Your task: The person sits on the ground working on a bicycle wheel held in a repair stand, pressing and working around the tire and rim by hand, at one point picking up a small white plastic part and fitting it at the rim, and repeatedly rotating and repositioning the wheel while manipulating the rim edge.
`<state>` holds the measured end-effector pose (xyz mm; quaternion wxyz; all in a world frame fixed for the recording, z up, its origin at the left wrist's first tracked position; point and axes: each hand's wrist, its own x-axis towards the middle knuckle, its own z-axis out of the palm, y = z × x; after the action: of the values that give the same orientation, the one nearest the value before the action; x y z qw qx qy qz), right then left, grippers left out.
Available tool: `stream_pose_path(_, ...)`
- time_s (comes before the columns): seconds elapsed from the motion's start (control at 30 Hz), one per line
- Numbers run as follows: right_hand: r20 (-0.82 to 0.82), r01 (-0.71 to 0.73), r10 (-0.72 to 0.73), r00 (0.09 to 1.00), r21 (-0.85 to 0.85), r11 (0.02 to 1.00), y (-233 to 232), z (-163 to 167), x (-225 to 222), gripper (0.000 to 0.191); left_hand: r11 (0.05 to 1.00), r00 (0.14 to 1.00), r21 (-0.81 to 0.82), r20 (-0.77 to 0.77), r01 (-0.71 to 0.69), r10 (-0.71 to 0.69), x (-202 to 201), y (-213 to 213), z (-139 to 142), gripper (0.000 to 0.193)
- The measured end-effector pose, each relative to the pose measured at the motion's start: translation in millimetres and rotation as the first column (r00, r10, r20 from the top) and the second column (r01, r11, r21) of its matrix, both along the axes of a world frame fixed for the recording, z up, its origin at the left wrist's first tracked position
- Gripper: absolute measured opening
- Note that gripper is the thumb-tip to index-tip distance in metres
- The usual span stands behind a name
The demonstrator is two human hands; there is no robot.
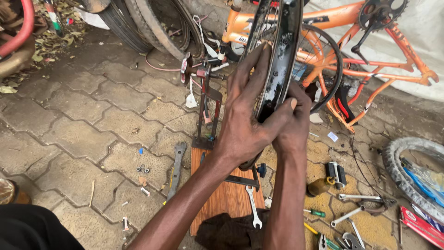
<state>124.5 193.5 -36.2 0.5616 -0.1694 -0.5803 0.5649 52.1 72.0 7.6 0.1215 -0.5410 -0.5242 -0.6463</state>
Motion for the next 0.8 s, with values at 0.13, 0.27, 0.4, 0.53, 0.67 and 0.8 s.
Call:
stream_pose_path(0.13,-0.18,-0.231,0.245,0.953,0.097,0.968,-5,19,-16,0.033,1.0,1.0,0.001,0.014,-0.022,0.022,1,-4,1,0.088)
stream_pose_path(0.27,-0.32,-0.25,0.271,0.908,0.108,0.962,-19,26,-17,0.033,0.999,0.989,0.025,0.142,0.045,-0.048,4,-8,6,0.086)
stream_pose_path(0.4,-0.285,-0.126,0.16,0.945,0.133,0.983,-31,28,-7,0.036,0.991,0.965,0.052,0.228,0.125,-0.133,6,-9,14,0.084)
stream_pose_path(0.53,-0.267,-0.128,0.167,0.949,0.156,0.979,-36,34,-1,0.034,0.973,0.93,0.145,0.296,0.182,-0.218,12,-9,19,0.074)
stream_pose_path(0.67,-0.236,-0.188,0.224,0.946,0.165,0.968,-37,38,0,0.03,0.975,0.937,0.162,0.291,0.149,-0.192,16,-12,20,0.071)
stream_pose_path(0.8,-0.289,-0.209,0.229,0.93,0.099,0.973,-37,38,0,0.035,0.98,0.931,0.151,0.322,0.127,-0.17,15,-16,17,0.067)
